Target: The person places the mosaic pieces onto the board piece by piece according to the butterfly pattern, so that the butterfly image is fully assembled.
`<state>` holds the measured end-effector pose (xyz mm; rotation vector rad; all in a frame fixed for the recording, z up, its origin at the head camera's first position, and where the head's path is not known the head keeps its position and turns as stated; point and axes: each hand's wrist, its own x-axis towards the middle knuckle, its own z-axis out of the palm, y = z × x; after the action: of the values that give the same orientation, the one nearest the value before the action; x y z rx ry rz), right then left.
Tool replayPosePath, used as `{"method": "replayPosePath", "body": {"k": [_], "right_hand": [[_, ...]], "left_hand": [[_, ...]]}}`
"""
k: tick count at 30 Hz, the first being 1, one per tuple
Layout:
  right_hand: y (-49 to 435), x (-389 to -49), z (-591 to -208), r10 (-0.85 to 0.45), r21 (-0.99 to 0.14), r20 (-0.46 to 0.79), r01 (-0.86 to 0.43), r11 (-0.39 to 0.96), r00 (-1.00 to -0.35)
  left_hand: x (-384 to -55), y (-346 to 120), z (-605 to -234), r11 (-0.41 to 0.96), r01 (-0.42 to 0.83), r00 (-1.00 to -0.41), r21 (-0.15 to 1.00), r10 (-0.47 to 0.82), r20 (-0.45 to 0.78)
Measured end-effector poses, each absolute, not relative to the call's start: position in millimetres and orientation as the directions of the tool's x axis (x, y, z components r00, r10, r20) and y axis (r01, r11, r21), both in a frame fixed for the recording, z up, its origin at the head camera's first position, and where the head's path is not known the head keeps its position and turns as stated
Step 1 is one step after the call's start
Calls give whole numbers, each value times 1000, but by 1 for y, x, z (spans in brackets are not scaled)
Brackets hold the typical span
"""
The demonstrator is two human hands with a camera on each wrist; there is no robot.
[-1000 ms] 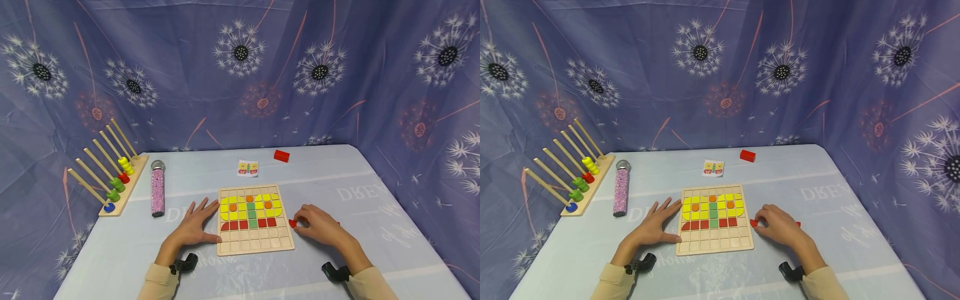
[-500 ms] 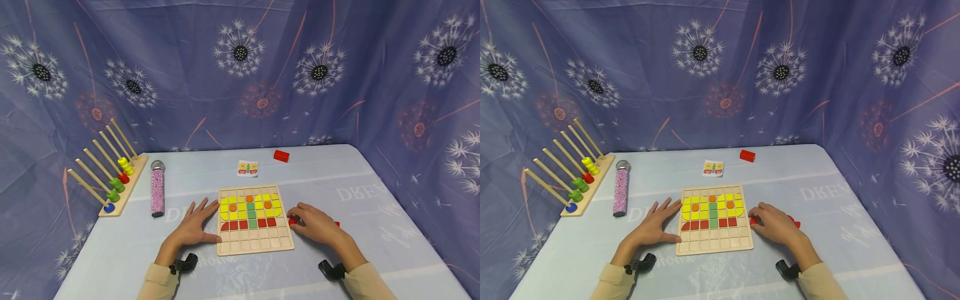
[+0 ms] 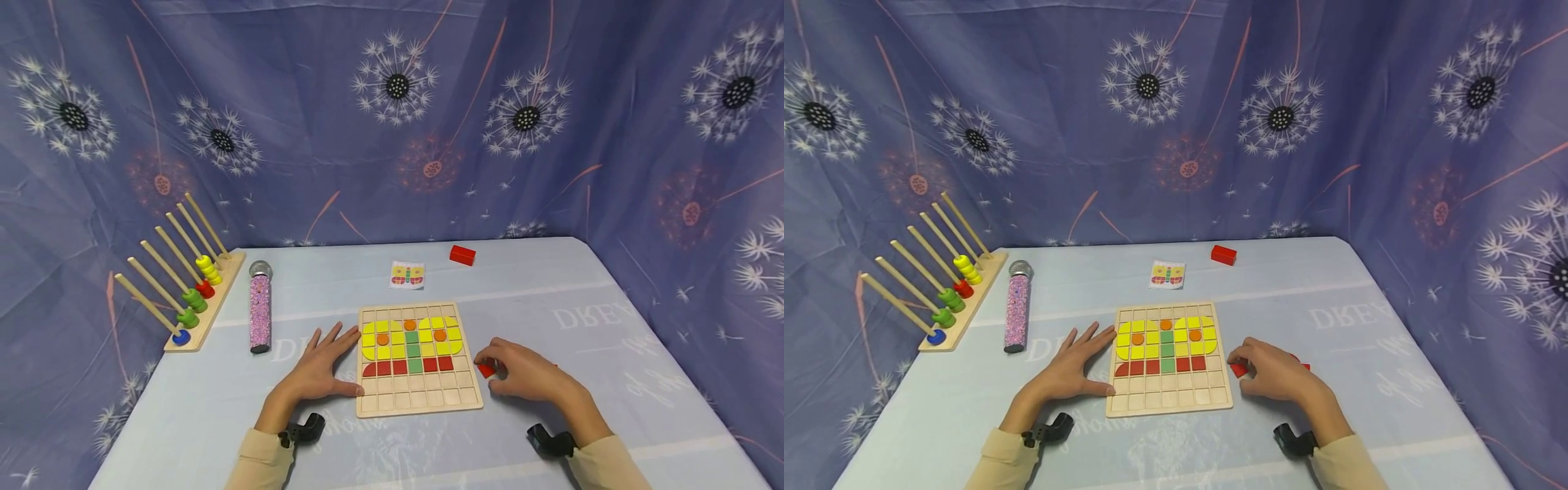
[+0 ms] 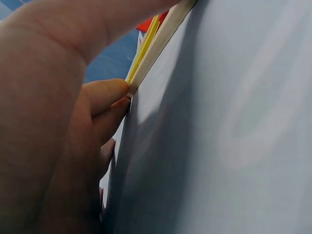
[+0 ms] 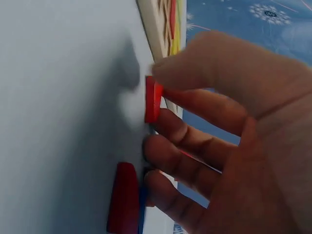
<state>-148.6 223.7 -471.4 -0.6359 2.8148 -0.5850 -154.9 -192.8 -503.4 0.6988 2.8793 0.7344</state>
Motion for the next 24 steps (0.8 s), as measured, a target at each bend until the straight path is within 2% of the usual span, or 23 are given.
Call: {"method": "replayPosePath", "body": {"k": [16, 24], "right_hand": [[213, -153, -475, -430, -427, 31, -401, 811, -902], [195, -154, -475, -417, -408, 3, -382, 829, -909]], "left_hand": [[-155, -192, -503, 794, 390, -896, 467, 443, -4], [-155, -192, -504, 789, 396, -895, 470, 446, 5]]}}
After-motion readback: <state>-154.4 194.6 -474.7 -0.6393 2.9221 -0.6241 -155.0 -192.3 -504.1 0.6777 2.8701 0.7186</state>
